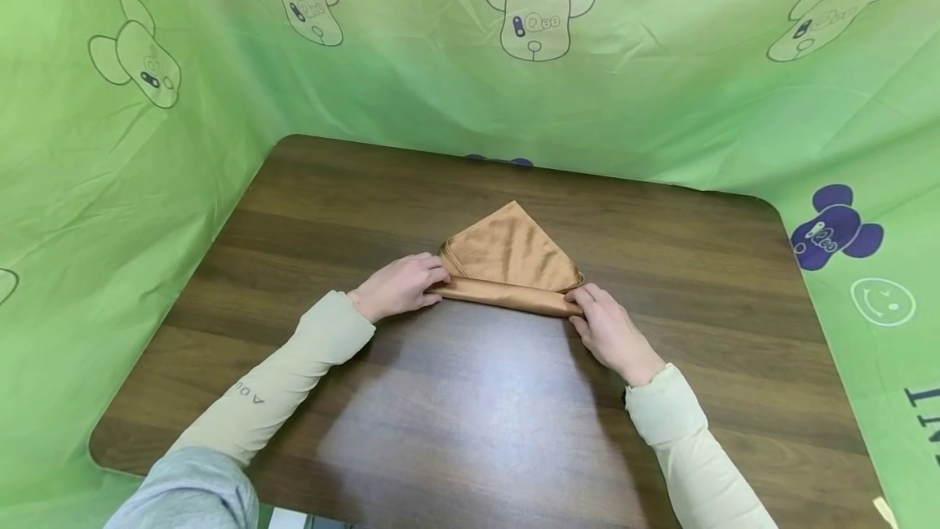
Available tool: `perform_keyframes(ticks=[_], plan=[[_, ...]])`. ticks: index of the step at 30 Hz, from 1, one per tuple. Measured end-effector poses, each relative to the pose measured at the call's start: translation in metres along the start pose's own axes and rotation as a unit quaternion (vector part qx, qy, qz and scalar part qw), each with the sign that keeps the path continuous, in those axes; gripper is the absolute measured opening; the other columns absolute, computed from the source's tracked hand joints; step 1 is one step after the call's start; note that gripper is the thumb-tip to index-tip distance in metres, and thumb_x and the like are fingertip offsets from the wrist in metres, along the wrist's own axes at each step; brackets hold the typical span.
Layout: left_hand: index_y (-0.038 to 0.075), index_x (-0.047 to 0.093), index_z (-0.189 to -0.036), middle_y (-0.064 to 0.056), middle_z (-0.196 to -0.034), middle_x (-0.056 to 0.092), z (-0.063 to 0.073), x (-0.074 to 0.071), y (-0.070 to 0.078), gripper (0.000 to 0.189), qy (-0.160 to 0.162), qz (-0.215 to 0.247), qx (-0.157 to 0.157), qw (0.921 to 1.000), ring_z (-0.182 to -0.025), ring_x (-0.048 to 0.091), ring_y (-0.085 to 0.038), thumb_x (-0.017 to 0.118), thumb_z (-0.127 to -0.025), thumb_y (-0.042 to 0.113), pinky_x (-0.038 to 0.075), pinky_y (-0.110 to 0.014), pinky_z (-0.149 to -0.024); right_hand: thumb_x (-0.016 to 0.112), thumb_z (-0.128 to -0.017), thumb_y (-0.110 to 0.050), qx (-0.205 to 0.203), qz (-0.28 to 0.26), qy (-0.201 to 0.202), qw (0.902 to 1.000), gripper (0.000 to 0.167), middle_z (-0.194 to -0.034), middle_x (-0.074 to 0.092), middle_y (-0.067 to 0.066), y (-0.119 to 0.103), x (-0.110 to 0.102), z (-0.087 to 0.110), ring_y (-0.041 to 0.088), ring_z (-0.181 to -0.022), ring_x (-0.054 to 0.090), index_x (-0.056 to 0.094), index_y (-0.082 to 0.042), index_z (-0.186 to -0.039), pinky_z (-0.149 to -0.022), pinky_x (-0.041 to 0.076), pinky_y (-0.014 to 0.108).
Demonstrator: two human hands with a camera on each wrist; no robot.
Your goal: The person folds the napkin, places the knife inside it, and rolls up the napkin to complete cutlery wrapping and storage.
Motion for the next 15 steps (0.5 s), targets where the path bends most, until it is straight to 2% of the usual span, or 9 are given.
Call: perform_keyframes(ticks=[4,8,15], plan=[[0.007,0.063,-0.095,-0.003,-0.087,0.062,-0.0019,-0.0004,0.0019,0.021,0.017,-0.016,0.013,0.9996,-0.081,0.058,-0.021,0.070,-0.075,0.004,0.049,-0.033,-0.078,0.065,-0.081,0.007,-0.013,0.002,0.013,0.9998,0.024,-0.101,0.062,0.016,0.0001,0.0005,-0.0008,0.035,-0.094,0.060,0.060,0.004,-0.105,-0.082,0.049,0.047],[0.006,0.063,-0.097,-0.004,-0.085,0.063,-0.0026,-0.0006,0.0024,0.024,0.038,-0.019,0.012,0.9990,-0.078,0.059,-0.022,0.066,-0.073,0.000,0.050,-0.033,-0.076,0.061,-0.083,0.008,-0.025,0.004,0.023,0.9994,0.022,-0.098,0.062,0.017,-0.0004,-0.0002,-0.0016,0.034,-0.091,0.060,0.059,0.005,-0.105,-0.080,0.050,0.046],[0.006,0.063,-0.094,-0.004,-0.084,0.064,-0.0029,0.0009,-0.0006,0.021,0.040,-0.009,0.002,0.9992,-0.078,0.060,-0.021,0.064,-0.075,-0.001,0.051,-0.033,-0.074,0.056,-0.087,0.007,-0.015,0.010,0.019,0.9997,0.015,-0.092,0.059,0.016,-0.0007,-0.0016,-0.0020,0.034,-0.085,0.059,0.057,0.005,-0.102,-0.075,0.050,0.046]])
Point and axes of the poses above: each hand's wrist, its own z-axis away from the middle knuckle, its own x-axis out of the palm, y = z × x, the point moved 3 cm from there along -z, towards the middle knuckle
